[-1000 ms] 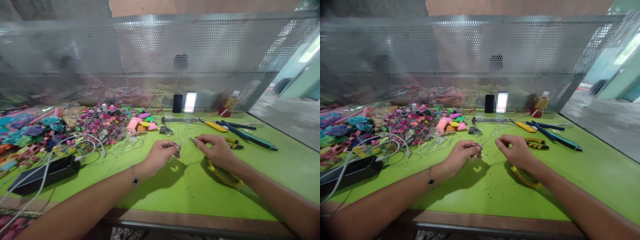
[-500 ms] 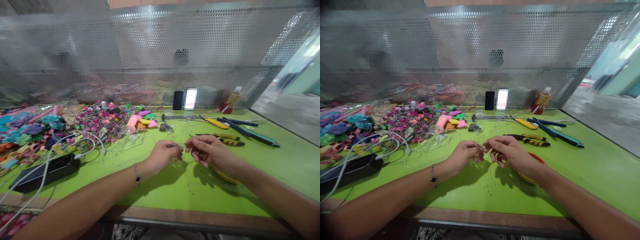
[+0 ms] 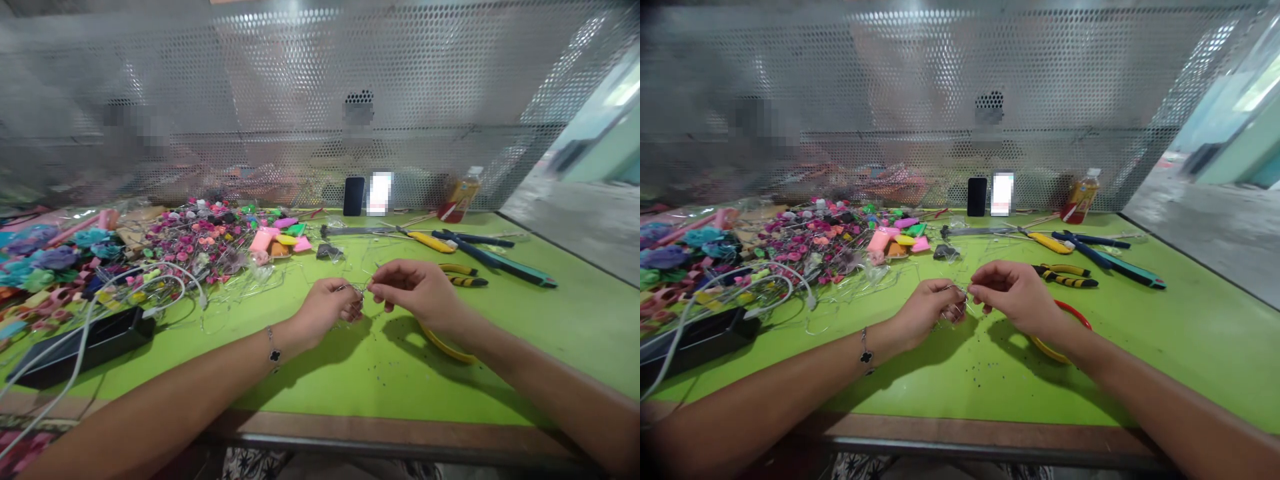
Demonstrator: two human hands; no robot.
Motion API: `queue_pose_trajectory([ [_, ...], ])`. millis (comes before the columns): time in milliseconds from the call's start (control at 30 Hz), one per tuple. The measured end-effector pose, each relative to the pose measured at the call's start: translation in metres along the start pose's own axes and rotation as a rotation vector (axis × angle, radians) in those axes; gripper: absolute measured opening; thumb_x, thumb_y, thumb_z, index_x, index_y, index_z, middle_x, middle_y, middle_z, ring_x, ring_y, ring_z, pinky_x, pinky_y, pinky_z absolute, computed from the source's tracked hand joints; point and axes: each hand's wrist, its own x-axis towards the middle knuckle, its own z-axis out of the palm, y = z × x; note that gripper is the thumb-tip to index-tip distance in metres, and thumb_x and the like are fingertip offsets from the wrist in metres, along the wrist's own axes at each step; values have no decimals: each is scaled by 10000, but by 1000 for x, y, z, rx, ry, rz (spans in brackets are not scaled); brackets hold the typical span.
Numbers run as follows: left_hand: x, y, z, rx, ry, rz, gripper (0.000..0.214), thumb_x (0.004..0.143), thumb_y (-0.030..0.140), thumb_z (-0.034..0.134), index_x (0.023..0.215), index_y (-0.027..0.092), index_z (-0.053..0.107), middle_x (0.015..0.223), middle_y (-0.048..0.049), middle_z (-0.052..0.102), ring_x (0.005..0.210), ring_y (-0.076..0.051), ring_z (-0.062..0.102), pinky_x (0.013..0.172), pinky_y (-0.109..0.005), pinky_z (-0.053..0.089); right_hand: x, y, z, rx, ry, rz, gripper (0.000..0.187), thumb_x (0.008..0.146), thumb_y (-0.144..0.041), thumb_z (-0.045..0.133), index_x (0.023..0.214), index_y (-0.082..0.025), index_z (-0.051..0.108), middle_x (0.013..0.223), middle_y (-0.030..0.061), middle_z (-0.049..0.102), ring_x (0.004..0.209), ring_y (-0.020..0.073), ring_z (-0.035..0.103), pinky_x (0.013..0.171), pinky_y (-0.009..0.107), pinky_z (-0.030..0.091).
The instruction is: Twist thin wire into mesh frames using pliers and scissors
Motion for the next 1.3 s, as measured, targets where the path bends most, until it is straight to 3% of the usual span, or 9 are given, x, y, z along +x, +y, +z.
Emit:
queue_pose_trajectory([
  [167,3,-3,0,-45,25,24,118,711,216,654,616,182,593,543,21,565,457,-109,545,509,-260,440,-3,10,6,-153,85,-148,304,792,-397,868,1018,-212,785,853,78,833,699,223,771,592,331,628],
  [400,1,-2,0,-60,-17,13,132,730,242,688,645,174,612,551,13,581,478,-126,587,531,-271,486,-3,22,5,-284,137,-196,444,850,-393,820,1254,-219,759,948,88,853,821,283,813,727,415,655],
  [567,1,-3,1,-92,-35,30,161,749,264,715,656,169,626,549,16,581,479,-118,572,560,-284,519,-2,23,3,-403,148,-236,339,893,-369,788,1205,-236,800,986,87,852,912,306,819,782,434,655],
  [833,1,-4,2,-101,-13,40,152,760,257,707,670,169,622,565,12,588,490,-122,585,557,-281,525,-2,24,4,-530,179,-393,144,903,-358,787,976,-254,854,895,66,847,722,248,780,682,374,623],
  [1300,0,-5,3,-53,44,39,126,751,258,660,669,178,607,555,8,589,486,-129,593,516,-253,468,-6,22,3,-621,102,-593,132,942,-264,720,966,-291,847,838,49,839,710,227,768,658,359,583],
])
